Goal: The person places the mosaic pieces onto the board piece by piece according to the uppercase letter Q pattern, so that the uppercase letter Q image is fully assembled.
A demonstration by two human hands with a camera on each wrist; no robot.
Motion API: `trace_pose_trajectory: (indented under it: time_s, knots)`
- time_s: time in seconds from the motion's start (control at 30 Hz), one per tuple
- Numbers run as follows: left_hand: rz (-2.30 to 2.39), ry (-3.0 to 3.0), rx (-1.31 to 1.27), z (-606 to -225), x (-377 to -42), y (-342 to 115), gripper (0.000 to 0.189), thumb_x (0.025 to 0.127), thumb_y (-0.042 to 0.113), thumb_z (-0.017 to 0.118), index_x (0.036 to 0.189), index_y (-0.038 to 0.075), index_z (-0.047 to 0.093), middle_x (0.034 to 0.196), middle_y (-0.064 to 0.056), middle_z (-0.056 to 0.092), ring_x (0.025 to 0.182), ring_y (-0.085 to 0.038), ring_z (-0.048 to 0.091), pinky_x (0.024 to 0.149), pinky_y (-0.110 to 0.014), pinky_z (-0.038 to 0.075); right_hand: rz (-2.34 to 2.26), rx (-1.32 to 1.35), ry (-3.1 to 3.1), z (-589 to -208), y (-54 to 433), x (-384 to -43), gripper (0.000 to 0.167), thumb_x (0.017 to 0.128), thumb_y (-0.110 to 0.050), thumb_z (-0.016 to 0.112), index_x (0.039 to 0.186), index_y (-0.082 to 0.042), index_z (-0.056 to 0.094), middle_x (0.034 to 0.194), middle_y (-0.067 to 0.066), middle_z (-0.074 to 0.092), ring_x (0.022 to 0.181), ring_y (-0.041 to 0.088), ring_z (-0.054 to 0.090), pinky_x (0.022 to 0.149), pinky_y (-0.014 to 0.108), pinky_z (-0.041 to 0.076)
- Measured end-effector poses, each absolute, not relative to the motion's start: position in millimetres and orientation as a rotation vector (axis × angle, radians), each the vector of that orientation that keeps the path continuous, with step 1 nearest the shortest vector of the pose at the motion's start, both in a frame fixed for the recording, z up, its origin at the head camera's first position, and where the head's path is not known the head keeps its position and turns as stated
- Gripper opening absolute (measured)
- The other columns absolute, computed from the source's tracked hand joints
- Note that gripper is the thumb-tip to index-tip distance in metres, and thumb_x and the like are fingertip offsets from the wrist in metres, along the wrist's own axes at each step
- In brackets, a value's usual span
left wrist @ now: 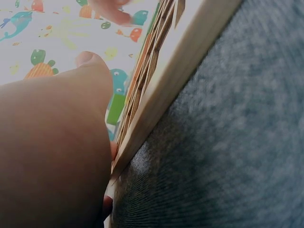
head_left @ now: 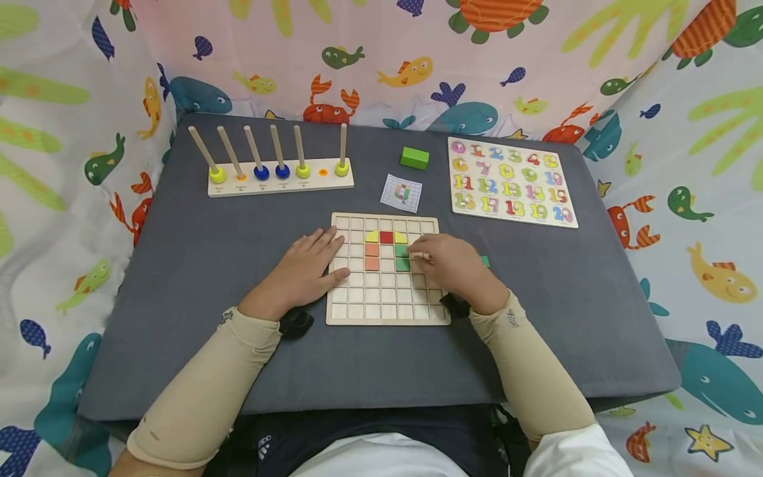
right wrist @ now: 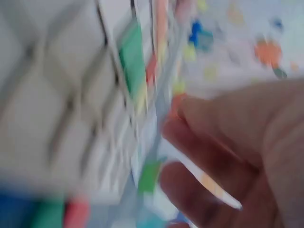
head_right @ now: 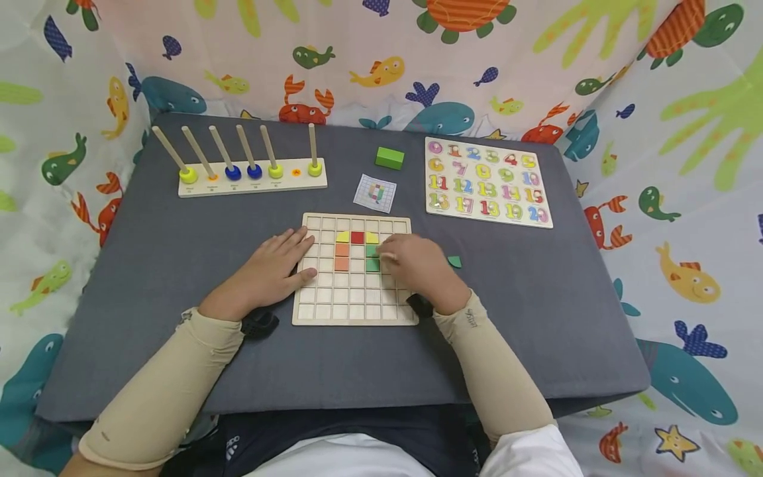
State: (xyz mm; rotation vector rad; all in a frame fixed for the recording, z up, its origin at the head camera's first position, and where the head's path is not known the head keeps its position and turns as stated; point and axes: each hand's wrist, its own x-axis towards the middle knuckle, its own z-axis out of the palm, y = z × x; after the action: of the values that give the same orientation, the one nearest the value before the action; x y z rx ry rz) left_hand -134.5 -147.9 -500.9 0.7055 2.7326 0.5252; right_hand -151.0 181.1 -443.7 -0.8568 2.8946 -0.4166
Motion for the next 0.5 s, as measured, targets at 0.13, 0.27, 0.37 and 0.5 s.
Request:
trace_pose_trajectory:
  time_s: [0.13, 0.27, 0.37, 0.5]
  knots:
    - [0.541, 2.732, 0.719, -500.0, -134.5, -144.0, 0.081, 0.112, 0.061, 0.038, 0.172, 0.011, 0.019, 0.179, -0.009, 0.006, 0.164, -0.032, 0.004, 0.13, -0.053, 0.005, -0.451, -0.396, 3.019, -434.2, 231.4, -148.3, 0.038, 0.101, -0.005, 0.058, 0.136, -0.006, 0.074, 0.137, 0.016, 0.068, 0.102, 0.037, 0.065, 0.078, 0.053, 0.054]
    - [0.545, 2.727, 0.715, -497.1, -133.3, -143.9, 0.081, 0.112, 0.06, 0.041, 0.172, 0.01, 0.019, 0.179, -0.01, 0.006, 0.164, -0.033, 0.004, 0.13, -0.054, 0.005, -0.33, -0.256, 2.971, -441.7, 274.4, -142.9, 0.044, 0.099, -0.001, 0.064, 0.143, 0.0, 0.067, 0.145, 0.024, 0.06, 0.127, 0.049, 0.058, 0.097, 0.065, 0.05]
    - [0.554, 2.719, 0.711, -495.0, -132.1, -145.4, 0.081, 0.112, 0.058, 0.043, 0.172, 0.009, 0.019, 0.179, -0.011, 0.006, 0.163, -0.034, 0.004, 0.13, -0.054, 0.004, -0.304, -0.261, 2.921, -452.3, 290.2, -137.3, 0.045, 0.099, -0.001, 0.067, 0.144, 0.0, 0.066, 0.145, 0.024, 0.061, 0.131, 0.047, 0.058, 0.102, 0.065, 0.049]
    - [0.555, 2.721, 0.709, -495.4, -132.4, -147.4, 0.081, 0.112, 0.058, 0.043, 0.172, 0.009, 0.018, 0.179, -0.012, 0.006, 0.163, -0.034, 0.004, 0.129, -0.055, 0.004, -0.32, -0.256, 2.945, -460.5, 293.0, -131.2, 0.038, 0.1, -0.008, 0.071, 0.138, -0.003, 0.072, 0.137, 0.02, 0.067, 0.125, 0.042, 0.064, 0.098, 0.063, 0.052]
